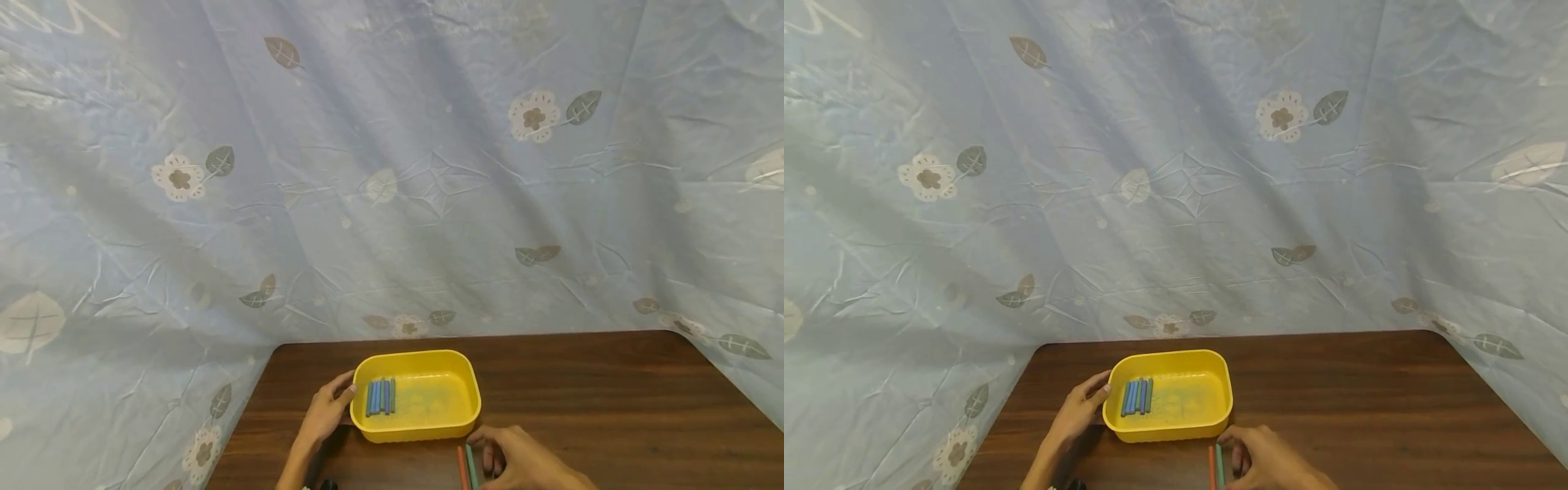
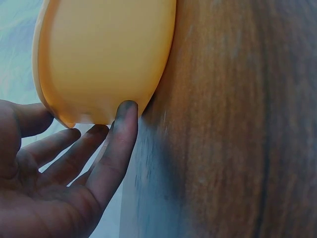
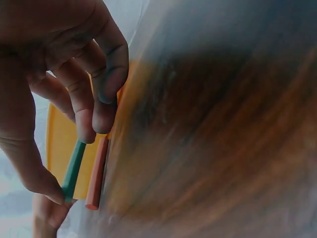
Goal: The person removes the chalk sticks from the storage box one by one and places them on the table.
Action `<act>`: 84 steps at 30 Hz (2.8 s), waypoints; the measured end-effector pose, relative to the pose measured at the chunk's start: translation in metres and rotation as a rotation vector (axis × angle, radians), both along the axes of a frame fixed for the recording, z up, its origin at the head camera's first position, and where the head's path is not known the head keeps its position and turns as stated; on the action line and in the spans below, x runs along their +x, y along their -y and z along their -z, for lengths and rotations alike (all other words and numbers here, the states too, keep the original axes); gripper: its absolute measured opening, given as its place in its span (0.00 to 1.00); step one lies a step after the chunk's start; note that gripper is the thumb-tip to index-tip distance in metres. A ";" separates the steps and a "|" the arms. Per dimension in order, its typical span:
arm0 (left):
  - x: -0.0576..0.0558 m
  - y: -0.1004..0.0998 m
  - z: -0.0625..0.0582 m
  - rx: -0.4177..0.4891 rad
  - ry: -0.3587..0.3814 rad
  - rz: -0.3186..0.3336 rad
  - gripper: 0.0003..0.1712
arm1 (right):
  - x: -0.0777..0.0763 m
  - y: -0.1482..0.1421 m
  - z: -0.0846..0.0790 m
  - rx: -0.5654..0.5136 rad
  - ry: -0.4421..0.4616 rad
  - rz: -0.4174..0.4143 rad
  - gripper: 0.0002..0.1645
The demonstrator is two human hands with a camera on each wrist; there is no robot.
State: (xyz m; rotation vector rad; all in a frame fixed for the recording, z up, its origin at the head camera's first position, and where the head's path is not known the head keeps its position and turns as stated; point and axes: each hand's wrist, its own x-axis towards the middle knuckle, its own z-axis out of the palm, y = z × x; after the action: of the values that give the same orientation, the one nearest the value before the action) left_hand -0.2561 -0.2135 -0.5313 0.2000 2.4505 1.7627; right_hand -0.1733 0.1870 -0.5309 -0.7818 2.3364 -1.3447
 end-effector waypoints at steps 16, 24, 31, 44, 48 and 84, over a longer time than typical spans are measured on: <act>-0.002 0.001 0.003 -0.015 0.000 -0.004 0.30 | -0.004 0.009 0.004 0.118 -0.041 0.026 0.39; -0.001 0.001 0.001 -0.006 0.007 0.002 0.30 | -0.003 0.013 0.002 0.174 -0.025 0.055 0.40; -0.003 0.003 0.001 -0.055 0.019 0.014 0.30 | -0.001 0.013 0.000 0.181 0.011 0.070 0.39; -0.002 0.003 0.001 -0.025 0.009 0.016 0.31 | -0.007 0.023 -0.027 0.138 -0.101 -0.026 0.32; -0.002 0.003 0.000 -0.021 0.008 0.010 0.31 | -0.010 0.031 -0.040 0.088 -0.119 -0.052 0.30; -0.001 0.003 -0.001 0.012 -0.006 0.014 0.29 | -0.096 0.096 -0.052 0.142 -0.167 0.080 0.47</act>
State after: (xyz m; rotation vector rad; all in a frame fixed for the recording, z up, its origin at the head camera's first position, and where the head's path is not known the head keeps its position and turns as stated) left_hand -0.2572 -0.2165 -0.5307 0.2233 2.4370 1.7743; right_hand -0.2698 0.0913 -0.4789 -0.7915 2.5856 -1.1688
